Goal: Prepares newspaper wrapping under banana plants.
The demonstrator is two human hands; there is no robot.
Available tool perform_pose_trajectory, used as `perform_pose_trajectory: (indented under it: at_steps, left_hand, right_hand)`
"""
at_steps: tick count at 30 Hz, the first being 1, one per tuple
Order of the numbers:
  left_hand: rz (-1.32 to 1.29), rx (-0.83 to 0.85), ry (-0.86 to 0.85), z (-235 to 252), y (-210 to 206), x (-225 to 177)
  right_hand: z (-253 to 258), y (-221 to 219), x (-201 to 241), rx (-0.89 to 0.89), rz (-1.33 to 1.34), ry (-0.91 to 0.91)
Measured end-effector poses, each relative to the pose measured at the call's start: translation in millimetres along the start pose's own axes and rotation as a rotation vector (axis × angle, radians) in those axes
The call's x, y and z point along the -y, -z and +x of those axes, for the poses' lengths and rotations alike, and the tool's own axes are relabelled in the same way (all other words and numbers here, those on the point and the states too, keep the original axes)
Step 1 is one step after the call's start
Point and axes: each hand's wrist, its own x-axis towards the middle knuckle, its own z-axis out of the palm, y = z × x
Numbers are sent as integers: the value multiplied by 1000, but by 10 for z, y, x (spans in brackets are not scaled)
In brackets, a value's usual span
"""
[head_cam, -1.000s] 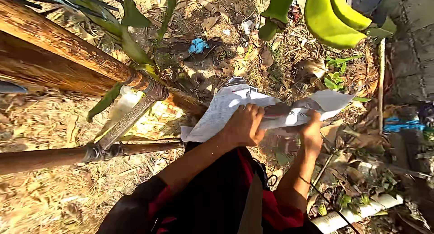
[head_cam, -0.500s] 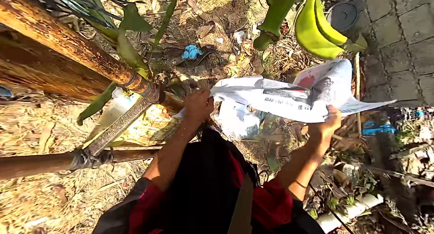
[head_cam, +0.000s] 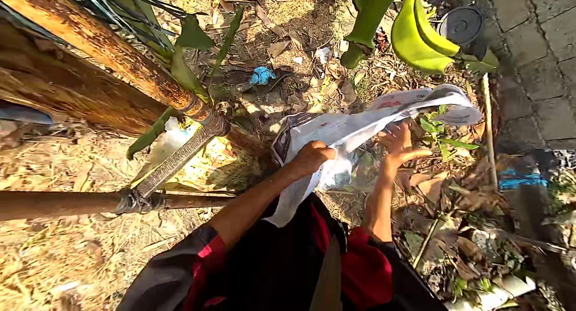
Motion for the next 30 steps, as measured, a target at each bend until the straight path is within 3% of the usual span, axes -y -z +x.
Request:
perform_pose_trajectory:
  at_steps: [3, 6, 8, 10, 12, 14, 18, 22, 25, 28, 30]
  left_hand:
    - [-527, -45, 199, 585, 18, -223]
    - [-908, -72, 248, 967, 43, -399]
    - [-1033, -135, 242, 1039, 20, -592]
    - [-1213, -174, 190, 1071, -18, -674]
    - [-1354, -287, 169, 1116, -70, -736]
    - [-1448, -421, 155, 1135, -90, -738]
    - [-1486, -585, -12, 1220, -80, -504]
    - [-1592, -685, 107, 1111, 94, -522]
    - [-1496, -779, 148, 901, 326, -479]
    - [-1172, -853, 73, 683, 585, -97]
    - [-955, -834, 187, 541, 699, 319]
  right_hand:
    - [-395, -239, -189, 163, -288, -521]
    - [-747, -348, -615, 315, -207, -1013]
    - [-970, -343, -939, 427, -105, -1199]
    - [-1166, -384, -1090, 547, -16, -1271]
    - [-1319, -418, -1068, 681, 147, -1241]
    - [-1442, -445, -934, 834, 406, -1097]
    - [-1461, -590, -385, 997, 893, -830]
    - [-1297, -870, -213, 739, 900, -766]
    - [-970, -820, -337, 341, 803, -685]
    - [-633, -557, 24, -44, 554, -528]
    - [-465, -357, 144, -51, 424, -404]
